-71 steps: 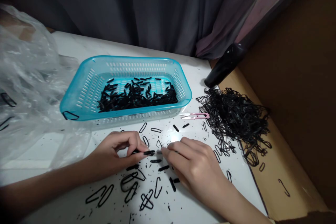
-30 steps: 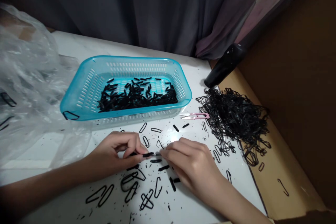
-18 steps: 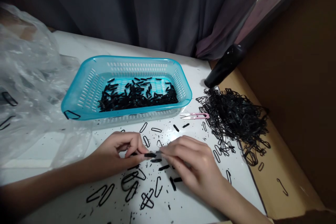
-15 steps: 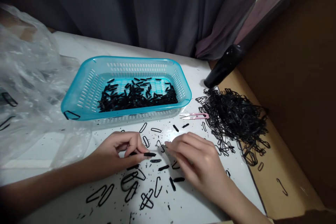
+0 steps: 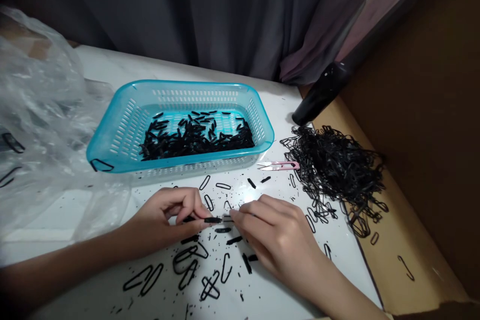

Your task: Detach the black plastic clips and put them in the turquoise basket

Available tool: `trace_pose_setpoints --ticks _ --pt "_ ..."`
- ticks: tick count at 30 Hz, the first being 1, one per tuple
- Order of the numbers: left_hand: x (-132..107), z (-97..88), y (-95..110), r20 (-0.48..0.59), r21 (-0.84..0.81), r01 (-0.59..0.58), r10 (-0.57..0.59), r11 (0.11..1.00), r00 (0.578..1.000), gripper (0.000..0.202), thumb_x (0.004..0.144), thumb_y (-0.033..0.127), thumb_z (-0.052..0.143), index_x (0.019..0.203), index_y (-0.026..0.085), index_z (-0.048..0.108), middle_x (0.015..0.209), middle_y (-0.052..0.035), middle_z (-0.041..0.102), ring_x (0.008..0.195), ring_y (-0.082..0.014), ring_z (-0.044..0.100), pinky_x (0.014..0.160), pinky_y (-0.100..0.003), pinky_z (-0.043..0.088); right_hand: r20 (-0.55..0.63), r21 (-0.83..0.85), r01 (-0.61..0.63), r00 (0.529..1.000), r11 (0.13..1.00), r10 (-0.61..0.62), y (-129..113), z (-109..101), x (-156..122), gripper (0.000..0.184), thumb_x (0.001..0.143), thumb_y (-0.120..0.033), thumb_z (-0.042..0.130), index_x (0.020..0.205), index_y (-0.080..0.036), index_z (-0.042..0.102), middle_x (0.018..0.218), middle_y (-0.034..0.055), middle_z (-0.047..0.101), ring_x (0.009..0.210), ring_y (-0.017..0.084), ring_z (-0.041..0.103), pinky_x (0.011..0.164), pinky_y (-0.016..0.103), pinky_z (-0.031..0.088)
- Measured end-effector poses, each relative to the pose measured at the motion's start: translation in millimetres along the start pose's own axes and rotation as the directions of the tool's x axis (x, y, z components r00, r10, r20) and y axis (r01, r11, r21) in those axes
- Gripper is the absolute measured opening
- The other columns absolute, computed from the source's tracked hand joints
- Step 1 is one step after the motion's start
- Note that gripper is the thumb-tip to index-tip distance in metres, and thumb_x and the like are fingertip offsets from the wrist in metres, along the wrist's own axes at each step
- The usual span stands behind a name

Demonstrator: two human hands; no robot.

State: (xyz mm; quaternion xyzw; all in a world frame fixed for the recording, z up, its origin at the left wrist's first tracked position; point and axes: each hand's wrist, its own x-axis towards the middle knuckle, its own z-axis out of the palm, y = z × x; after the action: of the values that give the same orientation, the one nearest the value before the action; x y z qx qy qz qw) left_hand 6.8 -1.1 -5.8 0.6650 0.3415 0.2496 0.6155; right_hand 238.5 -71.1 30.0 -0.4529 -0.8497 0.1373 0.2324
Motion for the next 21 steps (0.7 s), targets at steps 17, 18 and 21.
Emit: trace_pose_setpoints --ticks 17,18,21 --pt "1.3 -3.5 4.0 0.034 -0.203 0.145 -0.141 0.968 0.989 0.044 0.074 0.022 0.076 0.055 0.019 0.036 0.075 -0.0009 0.065 0.076 -0.0138 0.065 0.068 -0.023 0.051 -0.091 -0.017 0.078 0.993 0.997 -0.080 2.9 4.9 -1.9 0.028 0.091 -0.005 0.052 0.113 -0.016 0.064 0.094 0.0060 0.073 0.075 0.018 0.059 0.061 0.032 0.047" --pt "1.6 -4.2 3.9 0.037 -0.217 0.148 -0.143 0.965 0.989 0.044 0.073 0.022 0.076 0.056 0.019 0.036 0.075 -0.0007 0.065 0.076 -0.0133 0.064 0.068 -0.022 0.050 -0.103 -0.011 0.081 0.991 0.997 -0.081 3.0 5.5 -2.1 0.028 0.090 -0.005 0.053 0.113 -0.016 0.064 0.095 0.0064 0.073 0.075 0.018 0.059 0.061 0.032 0.047" --pt "3.0 -6.3 3.5 0.046 -0.230 0.137 -0.130 0.963 0.990 0.046 0.073 0.022 0.077 0.055 0.019 0.035 0.074 -0.0003 0.065 0.076 -0.0130 0.063 0.068 -0.022 0.049 -0.132 0.021 0.087 0.988 0.996 -0.084 3.2 6.9 -1.8 0.029 0.090 -0.005 0.053 0.114 -0.016 0.064 0.098 0.0072 0.073 0.075 0.018 0.059 0.061 0.033 0.047"
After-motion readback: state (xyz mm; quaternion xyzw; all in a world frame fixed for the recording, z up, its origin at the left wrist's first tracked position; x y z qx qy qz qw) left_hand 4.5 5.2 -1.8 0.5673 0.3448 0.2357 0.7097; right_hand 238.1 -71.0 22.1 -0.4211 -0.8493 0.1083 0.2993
